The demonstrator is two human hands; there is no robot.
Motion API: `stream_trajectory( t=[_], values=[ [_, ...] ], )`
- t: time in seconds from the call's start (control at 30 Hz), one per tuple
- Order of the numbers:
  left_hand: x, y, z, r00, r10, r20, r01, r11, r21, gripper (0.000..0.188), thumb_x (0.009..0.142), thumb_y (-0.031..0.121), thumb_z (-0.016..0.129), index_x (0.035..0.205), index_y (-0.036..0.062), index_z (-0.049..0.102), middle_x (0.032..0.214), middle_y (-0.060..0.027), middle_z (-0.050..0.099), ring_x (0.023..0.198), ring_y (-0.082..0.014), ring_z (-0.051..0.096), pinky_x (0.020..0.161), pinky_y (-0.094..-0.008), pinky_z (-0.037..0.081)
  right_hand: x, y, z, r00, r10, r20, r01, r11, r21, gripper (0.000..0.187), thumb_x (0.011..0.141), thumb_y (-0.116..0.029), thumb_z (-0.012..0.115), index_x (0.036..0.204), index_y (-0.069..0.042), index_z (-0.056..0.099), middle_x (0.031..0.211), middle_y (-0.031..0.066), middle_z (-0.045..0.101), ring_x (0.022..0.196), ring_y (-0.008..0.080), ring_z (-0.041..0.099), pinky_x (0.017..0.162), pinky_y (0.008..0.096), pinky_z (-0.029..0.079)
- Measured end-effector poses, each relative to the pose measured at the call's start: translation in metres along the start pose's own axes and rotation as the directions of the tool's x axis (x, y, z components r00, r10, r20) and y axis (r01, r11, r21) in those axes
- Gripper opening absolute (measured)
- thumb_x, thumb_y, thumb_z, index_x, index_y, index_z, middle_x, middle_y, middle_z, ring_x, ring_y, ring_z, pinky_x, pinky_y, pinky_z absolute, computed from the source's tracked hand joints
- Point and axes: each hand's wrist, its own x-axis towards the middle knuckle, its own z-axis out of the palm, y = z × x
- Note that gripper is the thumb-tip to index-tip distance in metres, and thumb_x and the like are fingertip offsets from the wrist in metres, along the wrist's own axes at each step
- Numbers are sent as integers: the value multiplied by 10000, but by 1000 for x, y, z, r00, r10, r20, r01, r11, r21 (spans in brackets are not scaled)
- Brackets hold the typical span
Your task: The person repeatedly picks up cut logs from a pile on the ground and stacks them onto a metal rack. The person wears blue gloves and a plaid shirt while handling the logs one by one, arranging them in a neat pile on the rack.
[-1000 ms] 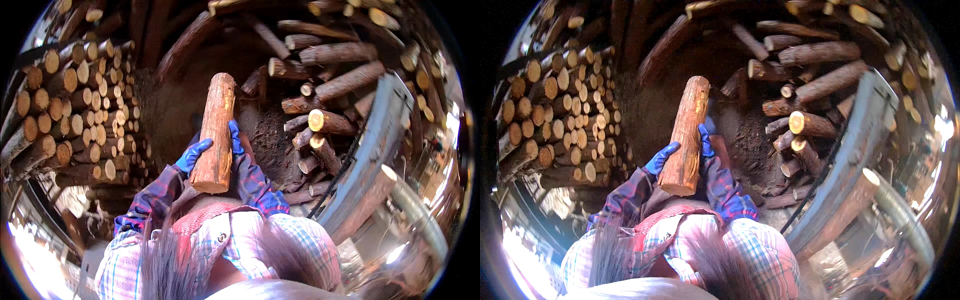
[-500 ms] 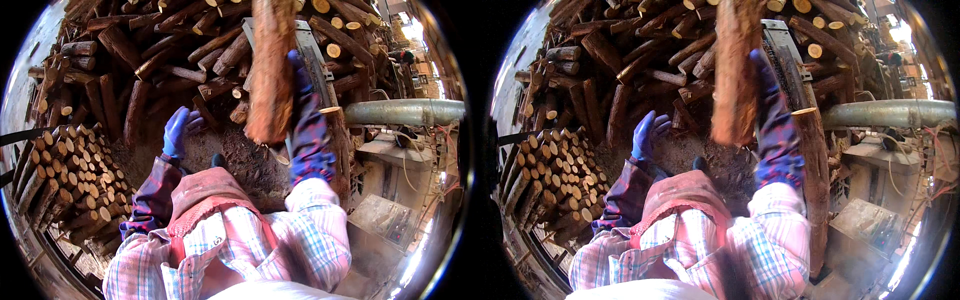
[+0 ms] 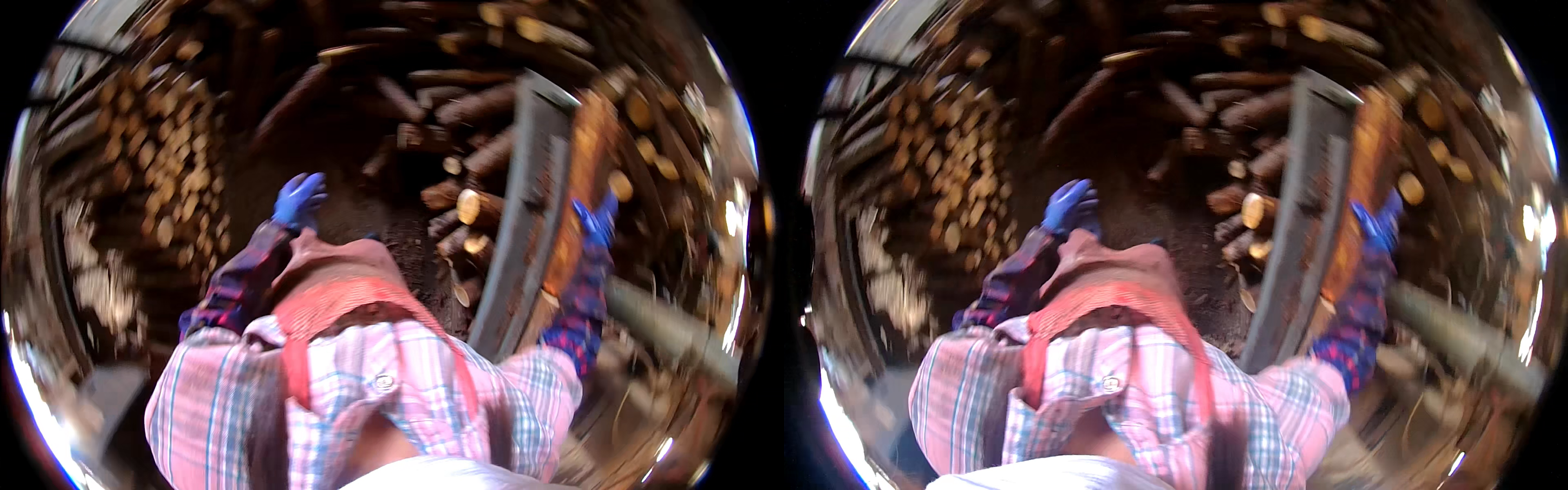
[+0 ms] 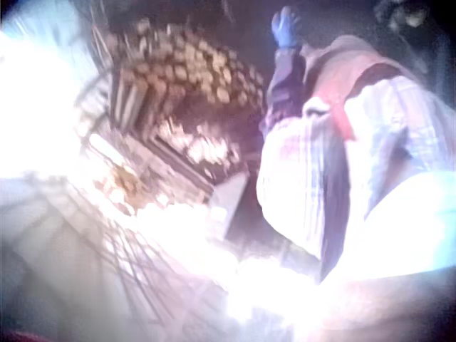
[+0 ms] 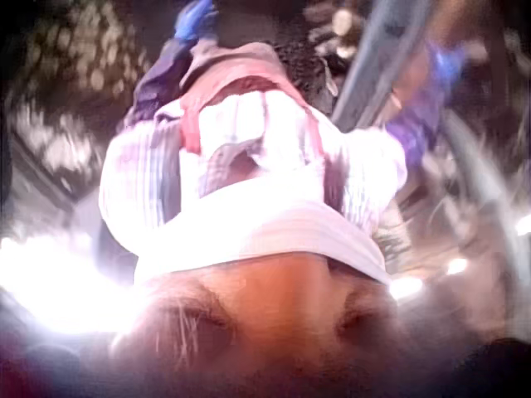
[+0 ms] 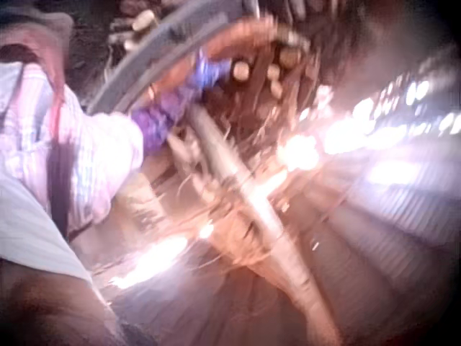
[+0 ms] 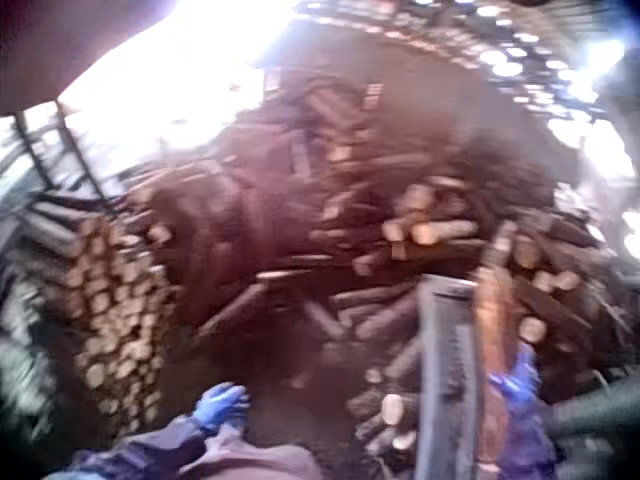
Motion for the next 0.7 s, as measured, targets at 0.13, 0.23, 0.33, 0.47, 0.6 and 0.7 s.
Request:
stream_trajectory(
  t=[0.13, 0.23, 0.33, 0.47, 0.6, 0.7],
  values=[
    [21, 9, -64, 924, 99, -370, -12, 973, 232, 477, 808, 375, 689, 1118, 36, 558, 885, -51, 615, 711, -139, 585, 587, -280, 459, -9, -12, -17, 979, 178, 99, -114, 882, -456, 1022, 610, -462, 812, 1394, -48, 305, 1327, 185, 447, 1178, 345, 456, 1035, 401, 361],
    [59, 33, -126, 910, -51, -412, 158, 960, 231, 560, 784, 407, 699, 1160, 23, 539, 882, -63, 614, 704, -159, 586, 583, -302, 455, -4, -68, 9, 889, 418, -184, -418, 907, 42, 617, 803, -287, 683, 1311, -35, 438, 1267, 145, 481, 1045, 283, 532, 849, 406, 484],
    [98, 60, -195, 872, -277, -404, 376, 907, 190, 412, 782, 401, 703, 970, 49, 601, 802, -49, 596, 624, -139, 544, 536, -284, 413, 18, -146, 98, 774, 380, -507, -390, 916, 91, 597, 790, -293, 707, 1237, 29, 479, 1167, 173, 544, 965, 310, 563, 831, 414, 489],
    [161, 87, -268, 762, -428, -486, 540, 835, 110, 393, 763, 429, 710, 874, 60, 629, 788, -58, 593, 613, -153, 515, 521, -304, 395, 71, -246, 307, 926, 373, 54, -376, 904, 206, 378, 829, -144, 651, 1132, 52, 539, 1072, 160, 593, 946, 250, 552, 846, 378, 463],
    [257, 72, -358, 679, -474, -560, 530, 845, -73, 463, 753, 451, 710, 1008, 75, 625, 821, -74, 595, 656, -187, 521, 554, -345, 398, 130, -318, 552, 894, 357, 272, -440, 814, 379, 345, 874, -148, 605, 1186, -5, 568, 1103, 115, 616, 1035, 223, 568, 931, 339, 446],
    [341, 25, -458, 514, -433, -741, 463, 867, -186, 379, 788, 394, 691, 1067, 143, 638, 777, -38, 580, 629, -166, 514, 566, -291, 393, 180, -356, 731, 295, 326, 898, -905, -207, 373, 591, 893, -401, 549, 1341, -35, 431, 1319, 135, 500, 1201, 283, 485, 971, 398, 414]
  ],
)
